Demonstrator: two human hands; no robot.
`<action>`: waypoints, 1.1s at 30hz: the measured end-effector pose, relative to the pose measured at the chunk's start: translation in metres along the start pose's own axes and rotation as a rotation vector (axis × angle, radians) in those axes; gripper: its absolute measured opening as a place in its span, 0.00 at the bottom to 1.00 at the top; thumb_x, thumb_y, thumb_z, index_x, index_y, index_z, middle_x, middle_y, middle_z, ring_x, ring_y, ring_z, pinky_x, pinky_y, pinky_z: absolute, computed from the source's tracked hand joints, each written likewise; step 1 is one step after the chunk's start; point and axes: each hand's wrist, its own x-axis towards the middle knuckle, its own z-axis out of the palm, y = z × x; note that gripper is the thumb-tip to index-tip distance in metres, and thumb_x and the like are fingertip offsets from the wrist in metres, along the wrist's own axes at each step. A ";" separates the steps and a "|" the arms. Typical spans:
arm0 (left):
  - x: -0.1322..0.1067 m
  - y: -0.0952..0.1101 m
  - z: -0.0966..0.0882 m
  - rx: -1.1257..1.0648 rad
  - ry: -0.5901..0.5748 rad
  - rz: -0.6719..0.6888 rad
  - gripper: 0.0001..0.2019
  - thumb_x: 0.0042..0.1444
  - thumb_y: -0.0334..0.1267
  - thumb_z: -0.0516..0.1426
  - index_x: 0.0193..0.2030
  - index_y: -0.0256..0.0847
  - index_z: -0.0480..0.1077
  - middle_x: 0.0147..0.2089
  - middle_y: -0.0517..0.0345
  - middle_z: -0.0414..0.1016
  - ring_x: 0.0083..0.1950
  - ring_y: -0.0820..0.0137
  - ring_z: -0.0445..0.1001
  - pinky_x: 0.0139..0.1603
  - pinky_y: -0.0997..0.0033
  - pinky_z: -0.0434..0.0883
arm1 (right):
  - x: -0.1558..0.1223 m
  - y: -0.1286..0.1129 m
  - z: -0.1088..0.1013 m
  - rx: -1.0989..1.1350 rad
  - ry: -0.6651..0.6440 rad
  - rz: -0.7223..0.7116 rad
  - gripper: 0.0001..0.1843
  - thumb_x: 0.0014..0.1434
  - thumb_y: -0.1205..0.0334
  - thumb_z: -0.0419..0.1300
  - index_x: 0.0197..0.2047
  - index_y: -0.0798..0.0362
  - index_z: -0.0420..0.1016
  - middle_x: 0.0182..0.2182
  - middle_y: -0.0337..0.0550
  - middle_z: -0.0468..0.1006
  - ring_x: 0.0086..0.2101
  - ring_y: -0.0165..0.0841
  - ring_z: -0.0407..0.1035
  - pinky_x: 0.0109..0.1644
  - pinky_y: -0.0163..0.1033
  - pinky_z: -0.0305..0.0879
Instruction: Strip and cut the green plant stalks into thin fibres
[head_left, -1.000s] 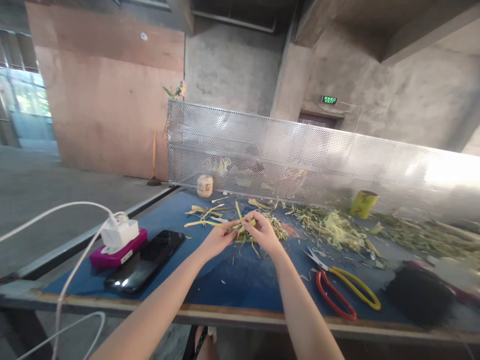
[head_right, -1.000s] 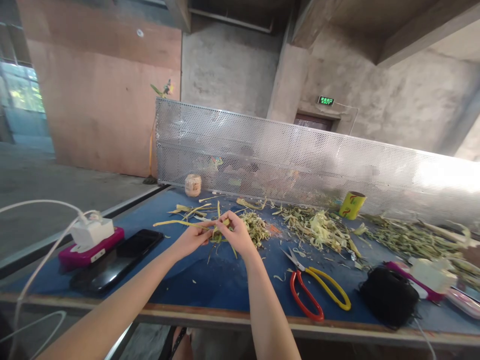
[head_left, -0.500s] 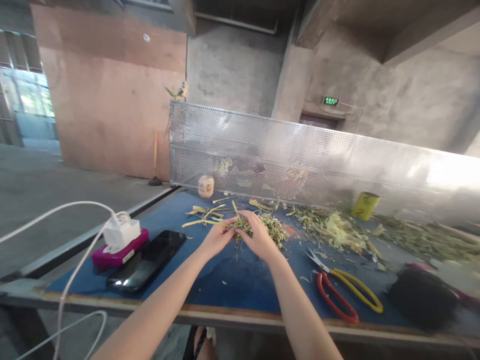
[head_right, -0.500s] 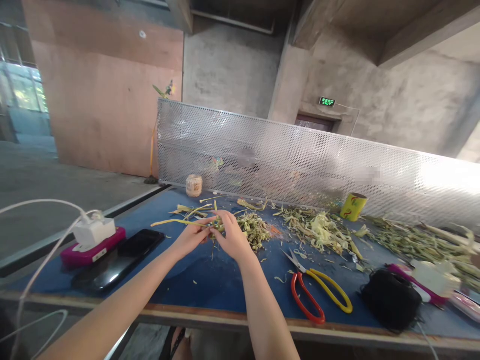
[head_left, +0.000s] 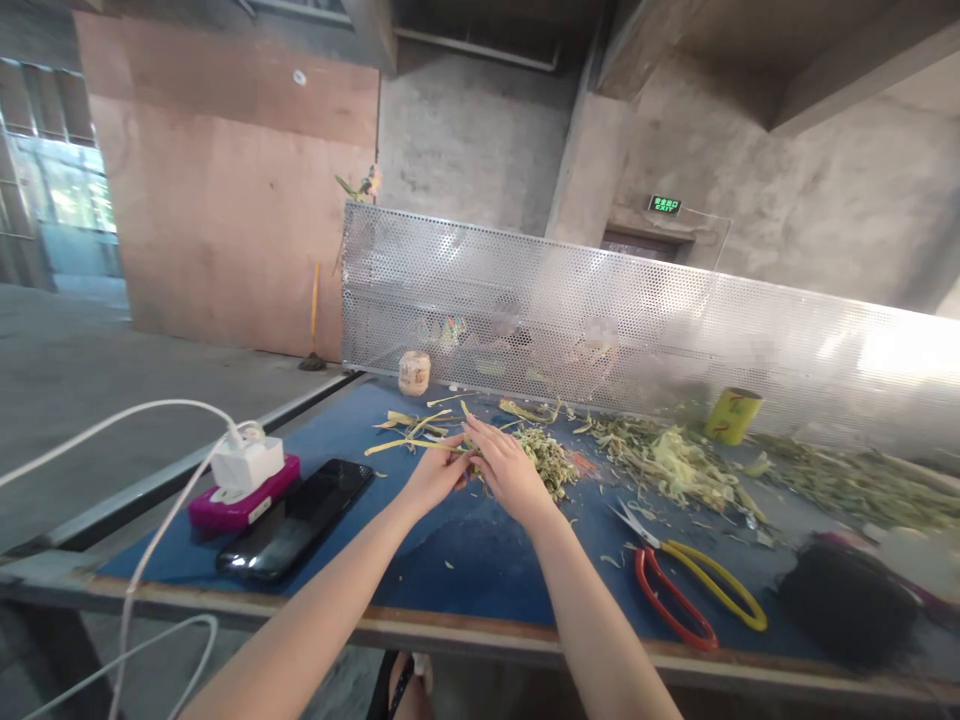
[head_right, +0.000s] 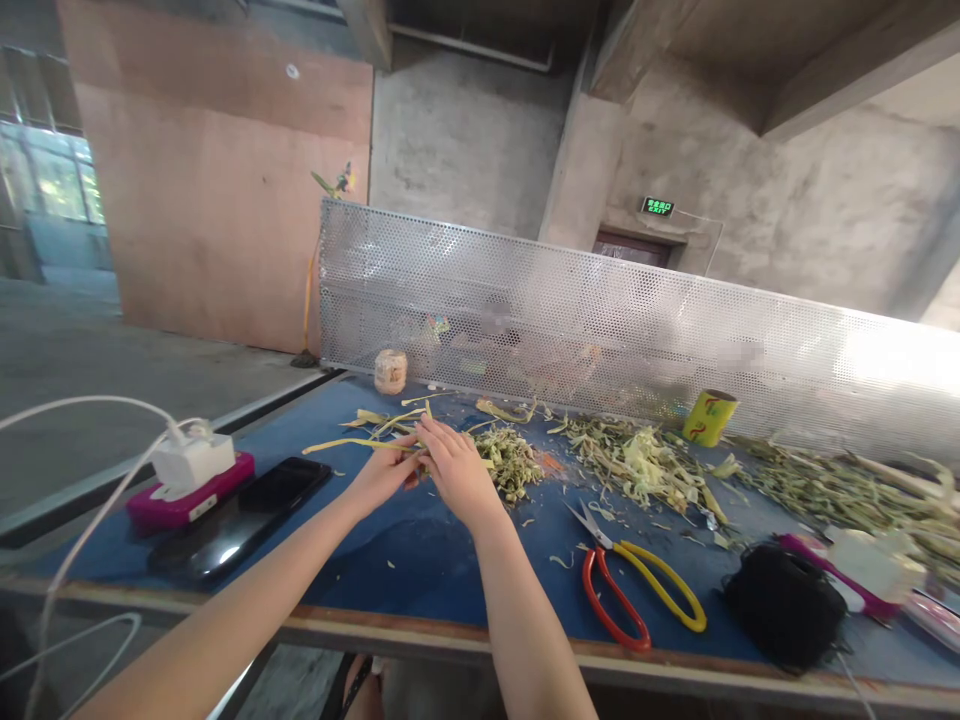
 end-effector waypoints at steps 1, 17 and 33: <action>0.000 -0.001 0.000 0.001 0.002 0.005 0.19 0.51 0.40 0.51 0.50 0.35 0.62 0.18 0.65 0.64 0.16 0.78 0.59 0.18 0.77 0.57 | 0.000 0.000 0.000 -0.047 -0.006 -0.004 0.23 0.61 0.63 0.42 0.60 0.49 0.51 0.58 0.44 0.56 0.57 0.35 0.49 0.57 0.45 0.50; 0.005 -0.003 -0.006 -0.262 0.239 0.025 0.13 0.46 0.43 0.55 0.36 0.36 0.67 0.28 0.58 0.71 0.24 0.75 0.65 0.19 0.78 0.59 | -0.004 -0.002 0.000 -0.346 0.101 0.086 0.09 0.54 0.56 0.54 0.32 0.54 0.66 0.31 0.44 0.71 0.35 0.35 0.61 0.41 0.42 0.46; 0.006 -0.006 -0.006 -0.456 0.360 -0.101 0.15 0.45 0.35 0.58 0.41 0.34 0.65 0.21 0.62 0.67 0.23 0.74 0.68 0.17 0.79 0.58 | -0.014 -0.009 -0.006 -0.117 -0.116 0.238 0.11 0.49 0.69 0.50 0.17 0.55 0.58 0.16 0.32 0.61 0.22 0.25 0.54 0.41 0.40 0.46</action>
